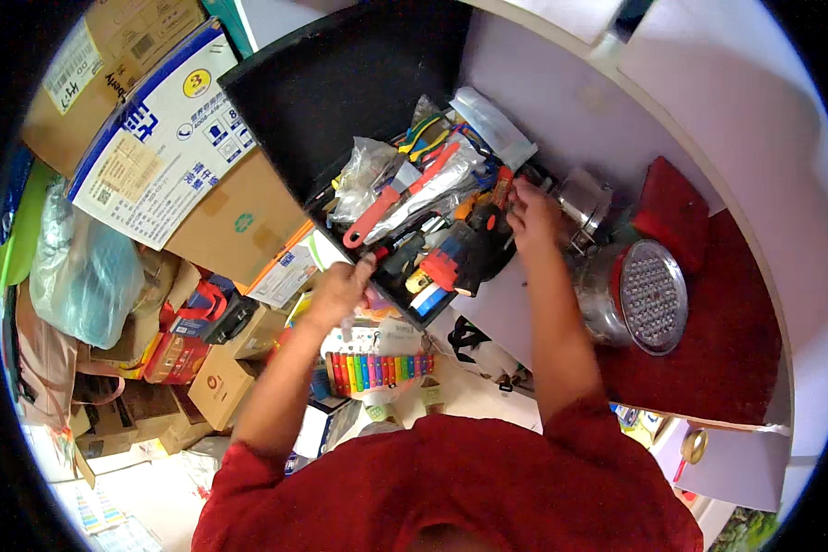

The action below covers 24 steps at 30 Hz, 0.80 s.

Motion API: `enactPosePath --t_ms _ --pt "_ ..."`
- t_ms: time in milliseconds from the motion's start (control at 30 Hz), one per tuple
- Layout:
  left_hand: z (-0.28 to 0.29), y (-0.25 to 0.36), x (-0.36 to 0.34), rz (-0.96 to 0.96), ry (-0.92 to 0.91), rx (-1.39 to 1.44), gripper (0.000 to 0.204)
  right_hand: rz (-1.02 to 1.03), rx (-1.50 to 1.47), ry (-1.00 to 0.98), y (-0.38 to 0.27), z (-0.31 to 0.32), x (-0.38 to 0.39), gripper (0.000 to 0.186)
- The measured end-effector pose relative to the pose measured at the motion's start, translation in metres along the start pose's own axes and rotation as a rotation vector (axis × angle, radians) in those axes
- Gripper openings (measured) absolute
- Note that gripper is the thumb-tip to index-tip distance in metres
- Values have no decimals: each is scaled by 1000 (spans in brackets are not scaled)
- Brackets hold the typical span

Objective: The person unscrews and wipes a small pink fan at a desk, then walks to a storage area and looks through a tool case containing pliers and a flashlight.

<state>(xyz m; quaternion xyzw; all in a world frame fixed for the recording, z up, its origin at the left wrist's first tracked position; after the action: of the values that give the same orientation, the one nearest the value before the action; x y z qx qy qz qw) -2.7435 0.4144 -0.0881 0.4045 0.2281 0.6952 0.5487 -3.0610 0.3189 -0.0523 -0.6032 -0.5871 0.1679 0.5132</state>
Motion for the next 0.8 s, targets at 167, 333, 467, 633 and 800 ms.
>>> enactPosePath --t_ms 167,333,467,633,800 --pt "117 106 15 -363 333 166 23 -2 109 33 10 -29 -78 22" --pt "1 192 32 -627 134 -192 21 589 657 160 -43 70 -238 31" --pt "-63 174 57 -626 177 -619 57 148 693 402 -8 3 -157 32" --pt "-53 177 41 -760 269 -717 54 -39 3 -53 -20 -33 -67 12" --pt "-21 161 26 -764 342 -632 39 -174 -99 -69 50 -33 56 19"
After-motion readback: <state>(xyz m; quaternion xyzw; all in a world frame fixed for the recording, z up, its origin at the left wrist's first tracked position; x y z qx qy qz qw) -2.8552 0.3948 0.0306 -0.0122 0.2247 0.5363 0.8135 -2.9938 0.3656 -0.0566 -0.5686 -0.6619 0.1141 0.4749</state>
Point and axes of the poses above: each hand's wrist, its own x-axis away from the middle knuckle, its own z-axis out of the back of the hand, y = z × x, the point moved 10 cm from there along -x, towards the middle knuckle
